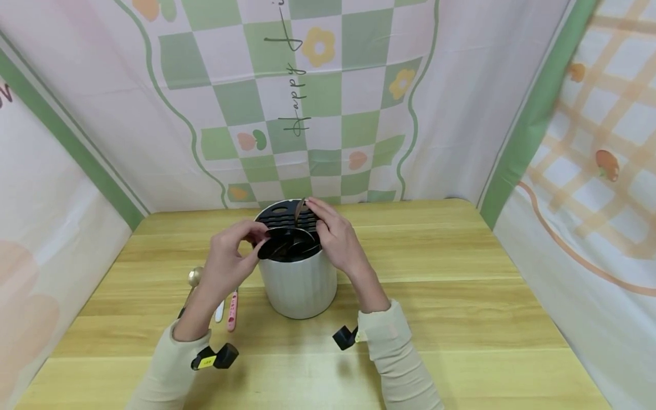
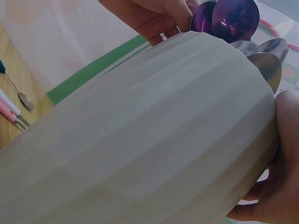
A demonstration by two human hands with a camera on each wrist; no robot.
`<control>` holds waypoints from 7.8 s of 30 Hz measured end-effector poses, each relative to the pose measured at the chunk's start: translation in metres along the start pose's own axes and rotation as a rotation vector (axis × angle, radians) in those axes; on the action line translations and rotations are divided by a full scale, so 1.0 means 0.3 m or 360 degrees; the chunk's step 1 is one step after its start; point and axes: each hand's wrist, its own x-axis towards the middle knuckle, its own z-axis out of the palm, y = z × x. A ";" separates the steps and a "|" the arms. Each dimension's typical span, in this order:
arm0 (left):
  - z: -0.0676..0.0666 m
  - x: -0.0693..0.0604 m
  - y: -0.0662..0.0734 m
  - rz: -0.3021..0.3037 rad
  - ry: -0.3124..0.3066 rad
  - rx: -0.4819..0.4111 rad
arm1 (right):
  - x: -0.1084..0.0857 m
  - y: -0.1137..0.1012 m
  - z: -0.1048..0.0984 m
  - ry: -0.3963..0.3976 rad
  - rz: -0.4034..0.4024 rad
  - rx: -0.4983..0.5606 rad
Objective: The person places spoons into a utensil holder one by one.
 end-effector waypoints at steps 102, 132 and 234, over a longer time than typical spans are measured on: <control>0.059 -0.299 -0.255 -0.1233 -0.0984 0.0416 | 0.010 0.005 0.003 -0.0015 0.0029 0.0028; 0.033 -0.278 -0.165 -0.1063 -0.0552 0.0051 | 0.008 0.007 -0.001 -0.0021 0.0032 0.0030; -0.026 0.056 0.043 -0.0103 0.0016 0.0099 | 0.008 0.004 0.003 0.0024 0.0018 0.0055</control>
